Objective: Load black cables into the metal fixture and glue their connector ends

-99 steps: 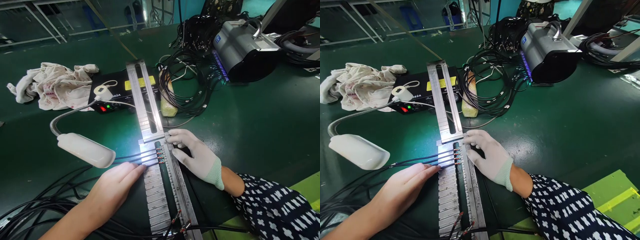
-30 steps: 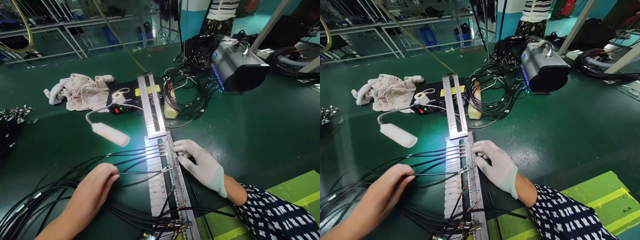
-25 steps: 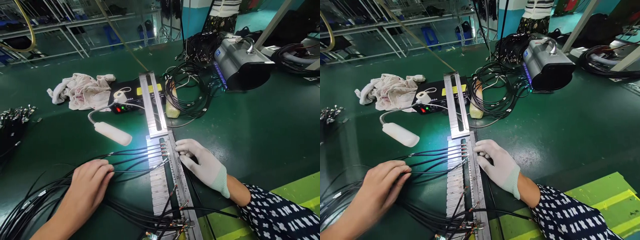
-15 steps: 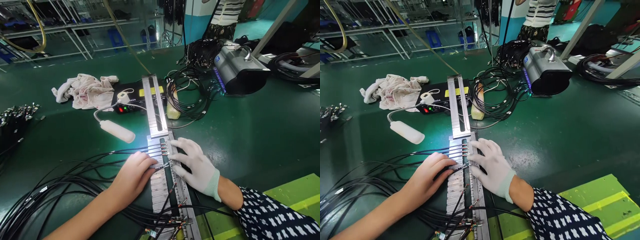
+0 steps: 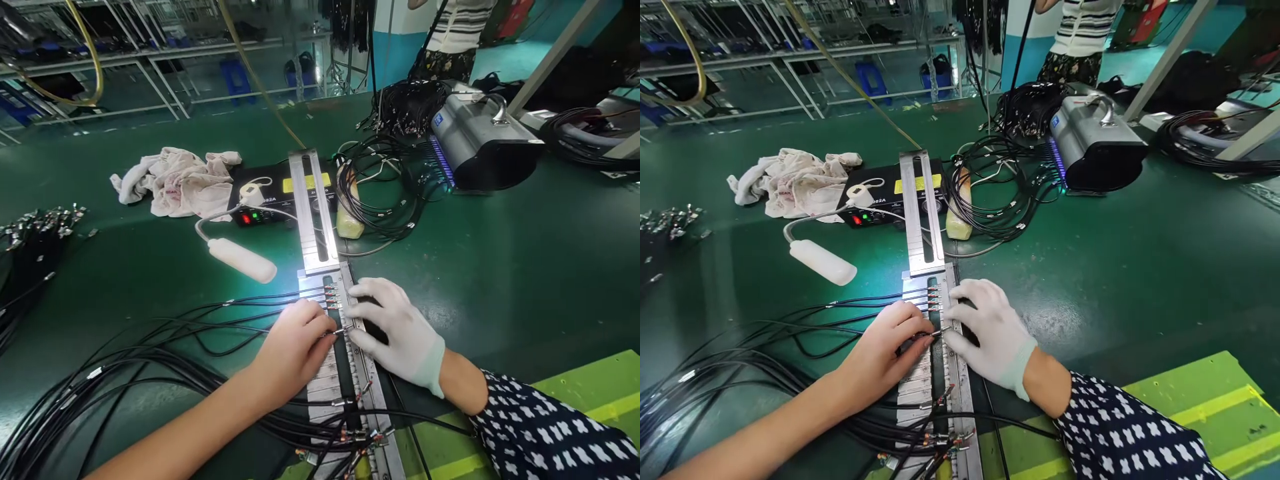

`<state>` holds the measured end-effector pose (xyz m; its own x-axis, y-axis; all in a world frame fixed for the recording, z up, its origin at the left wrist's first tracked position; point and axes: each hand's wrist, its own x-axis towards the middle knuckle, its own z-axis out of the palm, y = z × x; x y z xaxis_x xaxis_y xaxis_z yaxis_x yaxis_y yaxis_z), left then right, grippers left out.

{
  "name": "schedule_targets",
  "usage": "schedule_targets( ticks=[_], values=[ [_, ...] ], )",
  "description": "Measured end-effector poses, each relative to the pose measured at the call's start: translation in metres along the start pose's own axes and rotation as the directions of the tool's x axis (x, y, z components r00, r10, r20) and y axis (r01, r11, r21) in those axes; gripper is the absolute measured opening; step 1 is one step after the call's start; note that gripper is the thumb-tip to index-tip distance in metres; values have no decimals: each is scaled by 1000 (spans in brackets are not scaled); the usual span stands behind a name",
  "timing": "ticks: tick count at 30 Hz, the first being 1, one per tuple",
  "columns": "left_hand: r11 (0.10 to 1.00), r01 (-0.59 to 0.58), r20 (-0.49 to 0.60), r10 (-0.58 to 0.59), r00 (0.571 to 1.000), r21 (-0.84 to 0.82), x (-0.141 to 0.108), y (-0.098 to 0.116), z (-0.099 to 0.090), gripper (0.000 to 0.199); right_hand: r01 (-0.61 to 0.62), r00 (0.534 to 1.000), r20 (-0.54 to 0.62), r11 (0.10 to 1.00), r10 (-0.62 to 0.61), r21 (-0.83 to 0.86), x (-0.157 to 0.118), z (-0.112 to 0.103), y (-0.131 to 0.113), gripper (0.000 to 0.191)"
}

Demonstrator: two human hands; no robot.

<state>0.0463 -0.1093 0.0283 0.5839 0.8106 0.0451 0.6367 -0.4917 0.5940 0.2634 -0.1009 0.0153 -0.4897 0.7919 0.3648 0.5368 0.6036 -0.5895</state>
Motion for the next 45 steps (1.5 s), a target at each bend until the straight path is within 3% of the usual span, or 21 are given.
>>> schedule_targets(
  ticks=[4,7,12,15,20,25,28,37,45],
  values=[
    [998,-17,-25,19,1000,56,-6,-4,-4,16,32,999,37,999,-32,17,1,6,2,10],
    [974,-49,-48,61,997,221,-28,-23,-20,13,8,999,37,999,-10,32,2,7,1,11],
    [831,-19,-162,130,978,556,-77,-56,-50,15,2,999,45,998,-5,59,5,6,0,12],
    [768,-34,-166,182,969,640,-81,-54,-43,21,-21,999,45,996,17,92,4,5,1,14],
    [854,-222,-13,258,966,470,-47,-36,-15,22,-192,981,17,964,192,186,2,1,4,28],
    [960,-194,-54,209,976,202,-39,-41,-22,28,-277,961,41,935,275,221,4,-1,6,29],
    [955,-190,-68,210,975,229,-40,-48,-30,38,-271,962,46,935,268,226,5,-1,6,27],
    [911,-263,51,260,964,317,-33,-61,-42,46,-284,959,61,926,277,249,7,-2,6,24],
    [928,-298,65,291,955,222,-24,-59,-42,49,-301,954,72,923,292,241,5,-2,8,22]
  ],
)
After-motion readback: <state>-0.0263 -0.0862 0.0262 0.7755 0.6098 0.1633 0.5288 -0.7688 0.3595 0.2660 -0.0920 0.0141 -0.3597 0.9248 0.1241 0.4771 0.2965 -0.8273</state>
